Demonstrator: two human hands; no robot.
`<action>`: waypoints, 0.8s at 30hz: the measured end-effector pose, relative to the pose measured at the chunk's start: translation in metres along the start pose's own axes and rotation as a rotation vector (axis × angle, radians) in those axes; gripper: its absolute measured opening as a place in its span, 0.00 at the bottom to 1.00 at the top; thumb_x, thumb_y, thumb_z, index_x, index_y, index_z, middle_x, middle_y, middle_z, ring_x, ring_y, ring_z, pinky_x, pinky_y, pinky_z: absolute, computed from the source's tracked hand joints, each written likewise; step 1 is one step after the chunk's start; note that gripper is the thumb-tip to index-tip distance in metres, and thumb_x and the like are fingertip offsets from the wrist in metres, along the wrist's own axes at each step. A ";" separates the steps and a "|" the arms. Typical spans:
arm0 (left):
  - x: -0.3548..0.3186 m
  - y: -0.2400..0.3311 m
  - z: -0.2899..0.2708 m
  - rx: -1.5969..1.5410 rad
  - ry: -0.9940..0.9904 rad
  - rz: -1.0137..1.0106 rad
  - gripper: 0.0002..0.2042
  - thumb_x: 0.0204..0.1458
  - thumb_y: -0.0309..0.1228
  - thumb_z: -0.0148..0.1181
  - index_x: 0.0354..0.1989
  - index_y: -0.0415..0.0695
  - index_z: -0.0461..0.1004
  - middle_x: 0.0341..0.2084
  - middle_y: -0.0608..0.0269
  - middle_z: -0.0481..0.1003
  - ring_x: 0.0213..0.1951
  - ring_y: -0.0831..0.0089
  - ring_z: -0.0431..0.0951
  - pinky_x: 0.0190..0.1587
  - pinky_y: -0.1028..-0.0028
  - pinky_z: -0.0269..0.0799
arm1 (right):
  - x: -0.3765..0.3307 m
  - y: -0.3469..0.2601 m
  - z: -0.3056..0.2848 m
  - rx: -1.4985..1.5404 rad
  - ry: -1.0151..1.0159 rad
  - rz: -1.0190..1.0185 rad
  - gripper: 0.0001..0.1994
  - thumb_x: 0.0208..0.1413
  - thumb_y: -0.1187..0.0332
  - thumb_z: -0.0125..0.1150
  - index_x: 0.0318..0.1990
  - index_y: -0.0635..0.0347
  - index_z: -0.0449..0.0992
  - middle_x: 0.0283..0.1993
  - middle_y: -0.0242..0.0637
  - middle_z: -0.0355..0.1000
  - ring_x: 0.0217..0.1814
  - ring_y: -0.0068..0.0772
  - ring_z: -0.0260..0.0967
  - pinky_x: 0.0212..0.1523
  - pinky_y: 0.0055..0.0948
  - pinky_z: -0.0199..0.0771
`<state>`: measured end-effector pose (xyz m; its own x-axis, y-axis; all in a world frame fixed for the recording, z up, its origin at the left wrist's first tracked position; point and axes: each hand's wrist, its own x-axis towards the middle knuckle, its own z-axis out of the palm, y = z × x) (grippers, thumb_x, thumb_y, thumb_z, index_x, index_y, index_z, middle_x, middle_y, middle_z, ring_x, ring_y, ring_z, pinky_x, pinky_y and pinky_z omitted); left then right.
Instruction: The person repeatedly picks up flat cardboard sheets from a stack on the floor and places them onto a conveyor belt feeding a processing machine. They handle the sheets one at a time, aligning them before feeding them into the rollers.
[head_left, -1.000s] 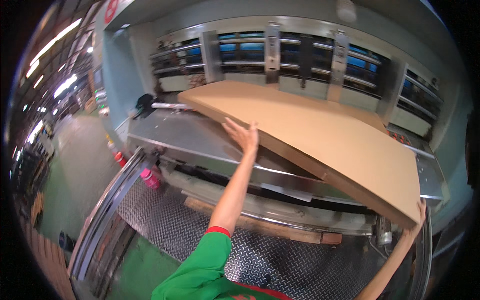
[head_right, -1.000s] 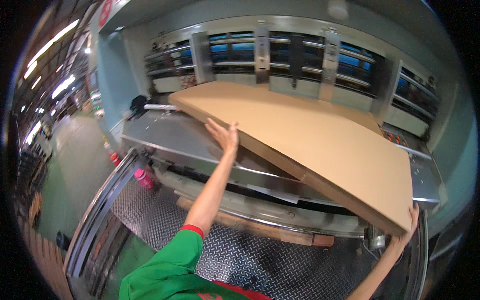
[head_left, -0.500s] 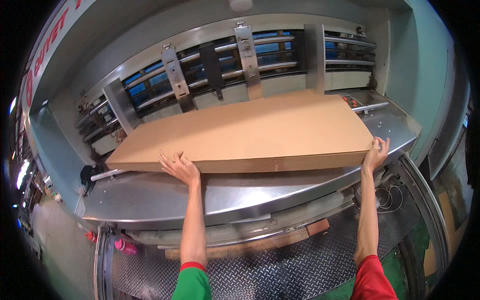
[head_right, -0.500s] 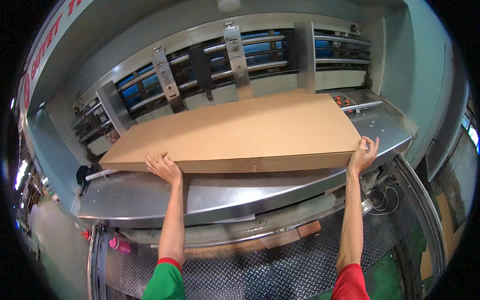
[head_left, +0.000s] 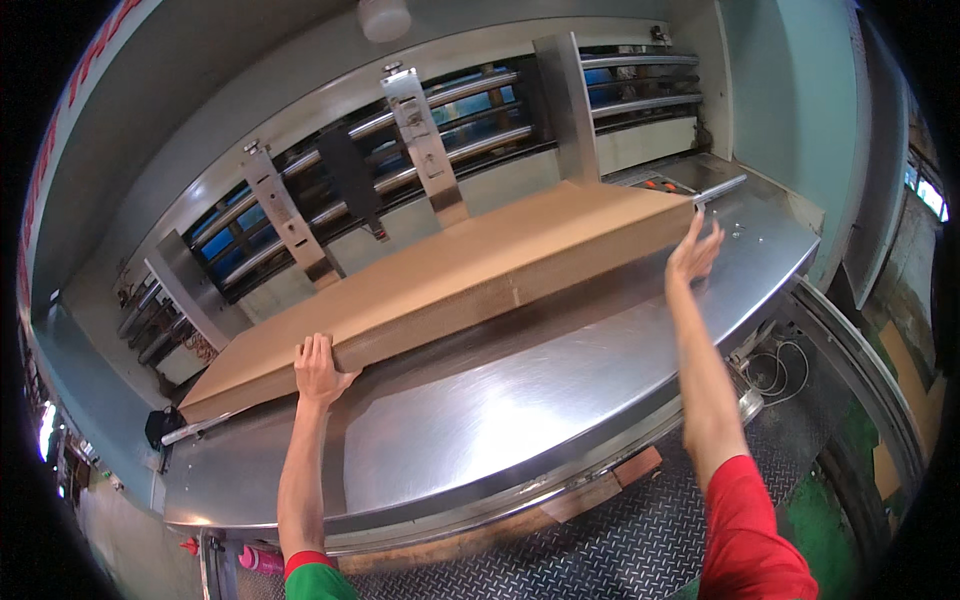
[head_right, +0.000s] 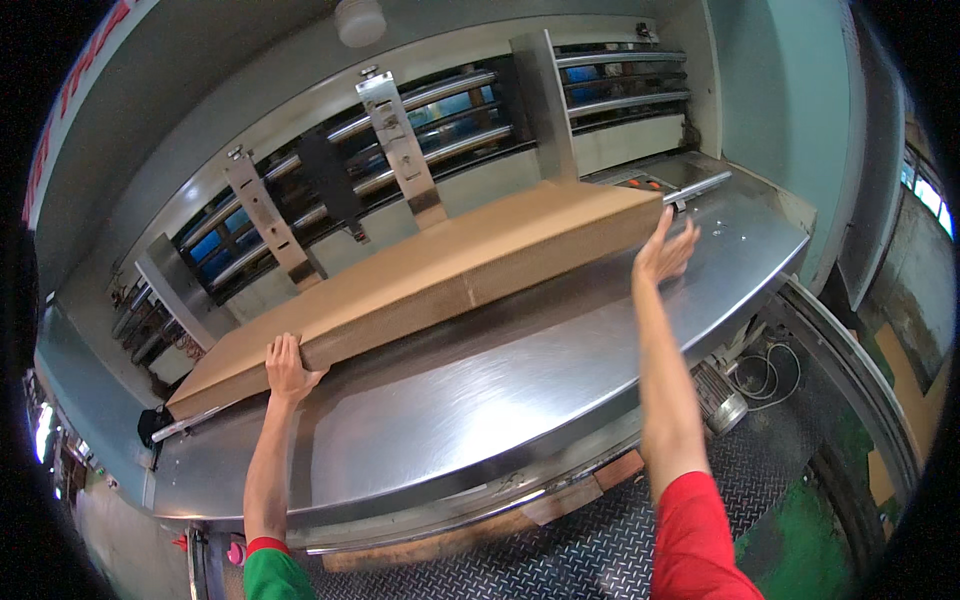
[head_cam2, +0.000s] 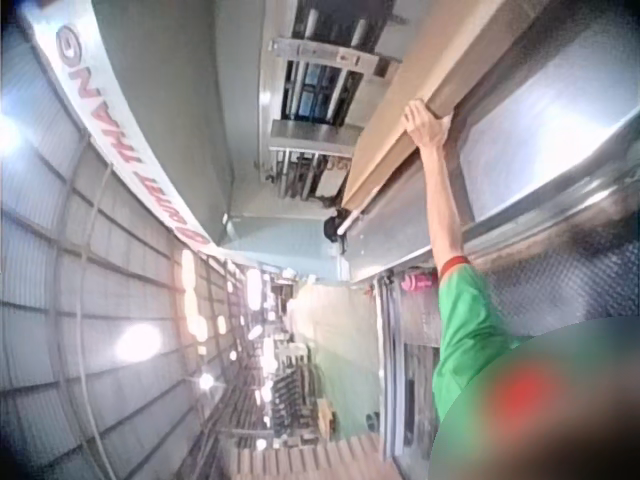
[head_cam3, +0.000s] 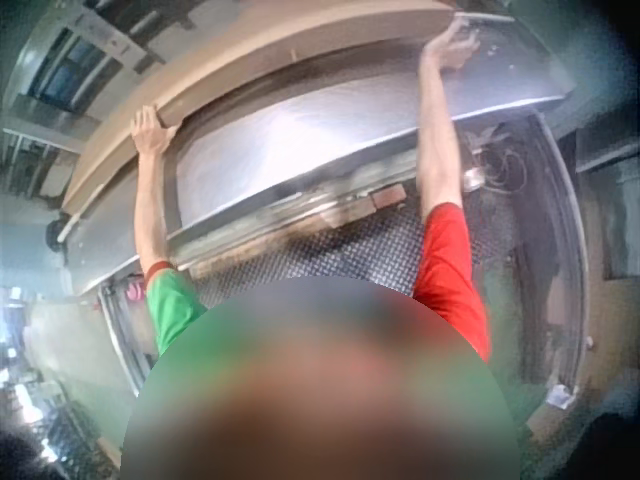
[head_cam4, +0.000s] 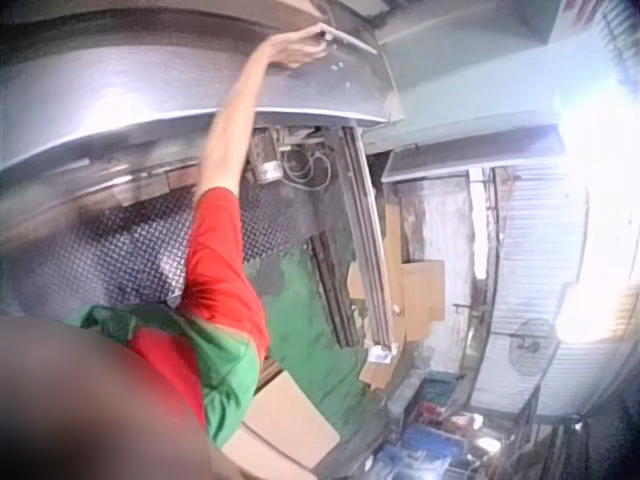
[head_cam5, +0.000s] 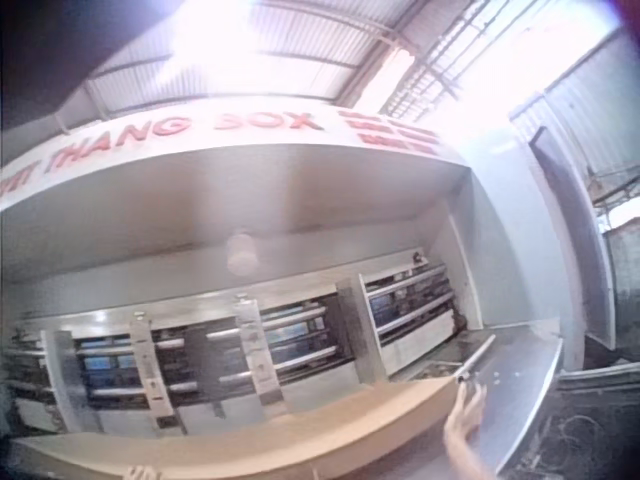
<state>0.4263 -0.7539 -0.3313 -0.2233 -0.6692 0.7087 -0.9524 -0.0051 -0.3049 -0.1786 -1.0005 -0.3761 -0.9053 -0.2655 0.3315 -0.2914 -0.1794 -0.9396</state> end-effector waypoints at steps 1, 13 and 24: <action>0.003 0.002 0.002 0.046 0.038 0.068 0.33 0.27 0.44 0.77 0.41 0.40 0.70 0.35 0.55 0.71 0.41 0.55 0.72 0.43 0.59 0.66 | -0.009 0.007 0.004 -0.036 0.022 -0.051 0.35 0.63 0.35 0.41 0.65 0.54 0.64 0.75 0.49 0.50 0.75 0.49 0.48 0.70 0.56 0.43; 0.100 -0.007 0.082 0.053 0.025 0.144 0.32 0.30 0.43 0.76 0.42 0.40 0.70 0.39 0.53 0.71 0.46 0.55 0.73 0.45 0.58 0.69 | -0.022 0.009 0.013 -0.192 -0.240 -0.042 0.30 0.66 0.40 0.39 0.58 0.57 0.69 0.72 0.45 0.57 0.74 0.44 0.51 0.69 0.54 0.45; 0.128 -0.038 0.123 0.140 0.025 0.235 0.39 0.34 0.49 0.75 0.55 0.44 0.68 0.51 0.59 0.70 0.55 0.60 0.69 0.56 0.60 0.65 | -0.109 -0.069 0.048 -0.102 -0.627 -1.359 0.33 0.49 0.48 0.69 0.60 0.52 0.68 0.76 0.42 0.49 0.73 0.39 0.53 0.72 0.52 0.40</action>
<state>0.4594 -0.9307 -0.3074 -0.4418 -0.6453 0.6233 -0.8363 0.0447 -0.5465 -0.0456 -1.0045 -0.3434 0.3339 -0.3117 0.8896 -0.8224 -0.5576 0.1133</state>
